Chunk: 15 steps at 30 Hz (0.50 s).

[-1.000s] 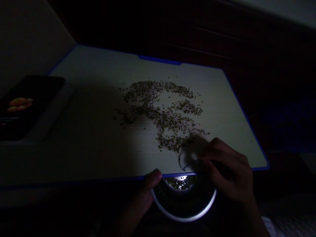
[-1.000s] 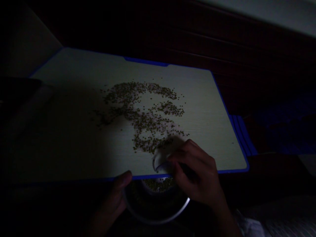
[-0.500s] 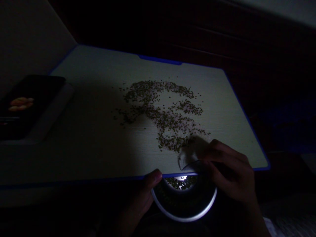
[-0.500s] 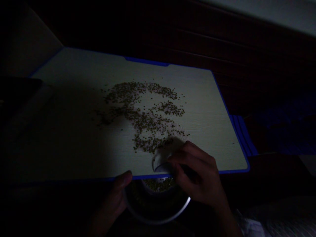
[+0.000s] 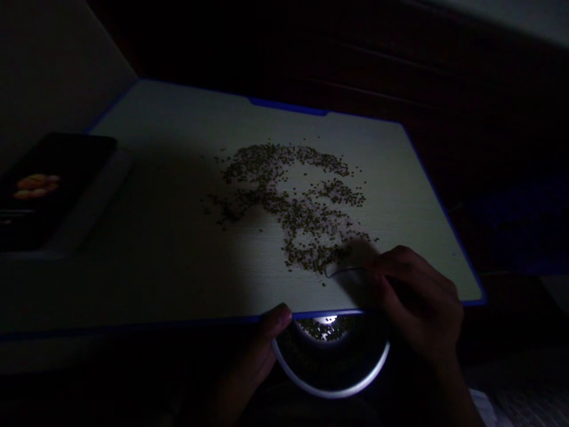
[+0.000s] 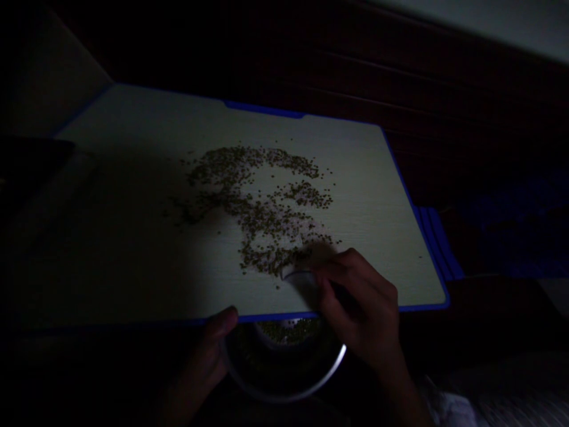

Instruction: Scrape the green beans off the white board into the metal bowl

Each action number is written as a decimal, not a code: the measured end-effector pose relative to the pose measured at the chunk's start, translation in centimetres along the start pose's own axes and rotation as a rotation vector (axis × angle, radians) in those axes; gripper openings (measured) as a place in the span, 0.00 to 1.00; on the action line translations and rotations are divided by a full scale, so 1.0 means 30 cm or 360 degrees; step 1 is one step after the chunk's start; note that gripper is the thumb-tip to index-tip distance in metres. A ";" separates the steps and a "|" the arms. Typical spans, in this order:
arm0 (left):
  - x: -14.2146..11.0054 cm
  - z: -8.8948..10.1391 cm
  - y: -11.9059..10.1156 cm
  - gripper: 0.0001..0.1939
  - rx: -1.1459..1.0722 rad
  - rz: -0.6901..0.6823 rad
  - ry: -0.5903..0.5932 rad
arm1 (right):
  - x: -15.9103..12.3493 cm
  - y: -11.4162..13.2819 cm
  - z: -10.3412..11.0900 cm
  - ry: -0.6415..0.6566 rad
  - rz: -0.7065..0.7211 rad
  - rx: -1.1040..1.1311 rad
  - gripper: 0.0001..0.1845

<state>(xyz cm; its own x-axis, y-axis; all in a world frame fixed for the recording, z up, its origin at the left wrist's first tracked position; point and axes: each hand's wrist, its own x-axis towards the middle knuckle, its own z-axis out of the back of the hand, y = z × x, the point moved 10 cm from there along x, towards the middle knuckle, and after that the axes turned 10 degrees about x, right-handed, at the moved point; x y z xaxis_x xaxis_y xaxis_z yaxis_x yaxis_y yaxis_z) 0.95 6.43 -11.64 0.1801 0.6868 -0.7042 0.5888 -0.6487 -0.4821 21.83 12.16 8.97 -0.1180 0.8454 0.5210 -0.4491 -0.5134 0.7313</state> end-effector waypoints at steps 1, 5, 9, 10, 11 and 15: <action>0.001 0.000 0.004 0.47 -0.0011 0.0011 -0.0002 | 0.000 0.002 -0.006 0.0024 0.0008 0.0019 0.12; -0.003 -0.013 0.002 0.49 -0.0031 0.0009 -0.0014 | -0.003 0.022 -0.028 0.0125 0.0084 0.0085 0.13; -0.002 -0.025 -0.005 0.52 -0.0028 -0.0024 0.0018 | -0.006 0.030 -0.035 0.0175 0.0121 0.0107 0.15; -0.002 -0.022 -0.007 0.52 -0.0024 -0.0034 0.0010 | -0.007 0.031 -0.035 0.0181 0.0132 0.0114 0.15; -0.003 -0.019 -0.008 0.52 -0.0019 -0.0041 0.0004 | -0.008 0.034 -0.035 0.0186 0.0147 0.0120 0.15; -0.015 -0.011 -0.011 0.55 0.0000 -0.0004 -0.0023 | -0.009 0.040 -0.035 0.0177 0.0173 0.0132 0.16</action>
<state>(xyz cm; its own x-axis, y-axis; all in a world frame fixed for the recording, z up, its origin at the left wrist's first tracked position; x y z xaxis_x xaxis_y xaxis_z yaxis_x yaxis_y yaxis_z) 0.94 6.45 -10.99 0.1672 0.6838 -0.7102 0.5893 -0.6469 -0.4841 20.40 11.47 9.26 -0.2614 0.7928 0.5506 -0.3543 -0.6094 0.7093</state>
